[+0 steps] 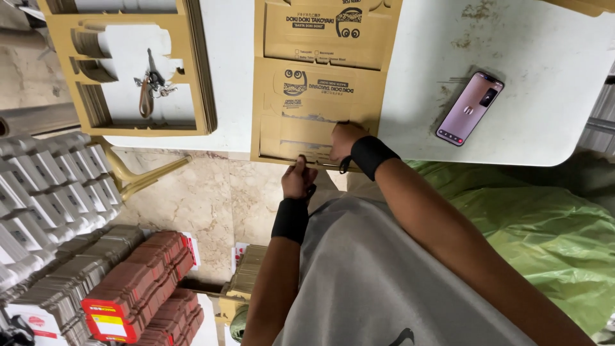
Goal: The person assembles flat cardboard pieces into a box-like structure on a white table. They fold the cardboard along pre-cut lines, tuck flaps into slots, and press the edges to secure the shape. The person handles multiple cardboard pieces, stacking them and repeating the folding process.
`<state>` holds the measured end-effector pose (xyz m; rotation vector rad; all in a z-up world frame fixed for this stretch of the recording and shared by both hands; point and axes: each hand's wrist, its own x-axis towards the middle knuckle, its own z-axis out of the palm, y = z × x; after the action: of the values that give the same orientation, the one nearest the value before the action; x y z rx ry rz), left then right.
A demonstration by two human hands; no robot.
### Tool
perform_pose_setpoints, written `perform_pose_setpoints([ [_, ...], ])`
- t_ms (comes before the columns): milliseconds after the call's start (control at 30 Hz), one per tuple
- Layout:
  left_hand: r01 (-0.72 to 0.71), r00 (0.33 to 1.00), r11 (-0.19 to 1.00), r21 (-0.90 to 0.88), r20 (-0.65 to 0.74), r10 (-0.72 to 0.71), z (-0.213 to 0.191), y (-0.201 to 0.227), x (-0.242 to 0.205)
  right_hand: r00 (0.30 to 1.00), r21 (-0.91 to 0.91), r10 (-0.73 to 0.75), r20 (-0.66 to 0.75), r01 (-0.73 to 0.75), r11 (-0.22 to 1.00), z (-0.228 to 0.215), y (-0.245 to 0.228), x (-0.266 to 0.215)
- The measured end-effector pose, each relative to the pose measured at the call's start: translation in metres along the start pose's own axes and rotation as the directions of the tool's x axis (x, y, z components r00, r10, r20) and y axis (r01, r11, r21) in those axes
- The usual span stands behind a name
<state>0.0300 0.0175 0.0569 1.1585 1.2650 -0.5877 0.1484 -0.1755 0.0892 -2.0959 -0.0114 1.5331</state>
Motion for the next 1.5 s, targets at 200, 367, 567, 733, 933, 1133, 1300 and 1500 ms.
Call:
perform_pose_setpoints([
  [200,0.014,0.98,0.939,0.344,0.183,-0.081,-0.006,0.053,-0.079,0.965,0.224,-0.156,-0.211,0.203,0.953,0.025,0.028,0.009],
  [367,-0.348,0.92,0.584,0.733,0.386,0.065,-0.008,0.075,-0.095,0.907,0.347,-0.118,-0.404,0.271,0.898,0.039,0.052,-0.06],
  [567,-0.755,0.631,-0.047,0.654,0.744,0.217,0.024,0.109,-0.067,0.837,0.865,0.434,-0.333,0.088,0.494,0.122,0.101,-0.094],
  [733,-0.911,0.319,-0.241,0.335,0.942,0.104,0.093,0.14,-0.093,0.769,0.957,0.578,-0.272,0.153,0.247,0.203,0.122,-0.042],
  [933,-0.742,0.415,-0.626,0.24,0.898,-0.148,0.156,0.128,-0.101,0.79,0.951,0.547,-0.278,0.308,0.038,0.196,0.075,-0.033],
  [1133,-0.601,0.647,-0.732,0.32,0.733,-0.211,0.177,0.117,-0.089,0.835,0.946,0.478,-0.274,0.324,-0.024,0.176,0.051,-0.03],
  [1300,-0.63,0.642,-0.687,0.361,0.74,-0.2,0.179,0.112,-0.089,0.807,0.915,0.496,-0.319,0.398,-0.06,0.181,0.052,-0.021],
  [1500,-0.626,0.643,-0.694,0.356,0.739,-0.2,0.186,0.115,-0.113,0.794,0.926,0.58,-0.185,0.339,-0.168,0.187,0.047,0.0],
])
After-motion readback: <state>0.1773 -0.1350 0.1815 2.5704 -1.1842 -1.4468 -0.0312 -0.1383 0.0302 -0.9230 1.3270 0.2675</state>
